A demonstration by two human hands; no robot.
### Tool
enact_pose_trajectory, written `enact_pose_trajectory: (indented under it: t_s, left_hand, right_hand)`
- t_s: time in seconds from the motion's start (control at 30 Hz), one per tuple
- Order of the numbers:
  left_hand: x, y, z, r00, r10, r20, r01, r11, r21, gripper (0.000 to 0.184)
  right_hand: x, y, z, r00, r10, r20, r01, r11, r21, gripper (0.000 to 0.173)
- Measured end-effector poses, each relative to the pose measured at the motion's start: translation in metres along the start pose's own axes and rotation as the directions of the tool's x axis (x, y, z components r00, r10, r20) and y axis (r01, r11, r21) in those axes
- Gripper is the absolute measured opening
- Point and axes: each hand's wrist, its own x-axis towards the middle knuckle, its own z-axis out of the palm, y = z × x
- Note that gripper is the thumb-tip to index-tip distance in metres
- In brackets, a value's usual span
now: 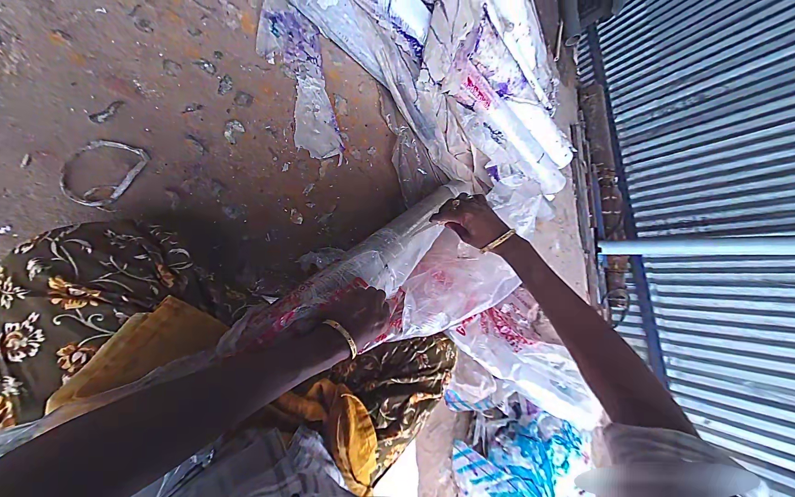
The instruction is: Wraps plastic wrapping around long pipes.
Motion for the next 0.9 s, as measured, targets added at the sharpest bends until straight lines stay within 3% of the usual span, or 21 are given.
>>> enact_pose_trajectory:
  t_s: [0.07,0.17,0.4,0.53,0.6,0.67,0.77,0.9]
  left_hand:
    - [0.002,0.001,0.0,1.0,0.011,0.014,-0.011,1.0,0.011,0.033]
    - [0.002,0.005,0.002,1.0,0.003,0.026,-0.003,1.0,0.007,0.033]
    - [0.004,0.01,0.011,1.0,-0.007,0.001,0.007,1.0,0.013,0.033]
    - [0.004,0.01,0.015,0.999,0.021,-0.024,-0.019,0.998,0.067,0.032]
    - [0.004,0.009,0.022,0.994,0.034,-0.101,-0.027,0.997,0.069,0.03]
    - [0.005,0.01,0.021,0.993,0.02,-0.119,-0.015,0.999,0.048,0.029]
    - [0.008,0.01,0.023,0.991,0.023,-0.132,-0.017,0.999,0.047,0.029]
    - [0.006,0.008,0.025,0.991,0.027,-0.13,-0.025,0.999,0.02,0.03]
  right_hand:
    - [-0.006,-0.023,0.011,0.982,-0.113,-0.152,0.124,0.991,0.059,0.03]
    - [-0.005,-0.044,0.026,0.971,-0.168,-0.168,0.182,0.98,0.074,0.034]
    - [-0.018,0.032,0.047,0.982,0.107,-0.152,-0.112,0.993,-0.024,0.031]
    - [-0.036,0.052,0.052,0.931,0.329,-0.159,-0.344,0.936,-0.077,0.031]
    - [-0.046,0.046,0.052,0.914,0.327,-0.24,-0.344,0.938,-0.033,0.029]
    - [-0.044,0.021,0.045,0.909,0.242,-0.341,-0.242,0.969,0.044,0.028]
    - [-0.038,0.002,0.054,0.921,0.12,-0.371,-0.118,0.993,0.029,0.028]
    - [-0.045,0.031,0.062,0.924,0.291,-0.248,-0.308,0.951,-0.032,0.031]
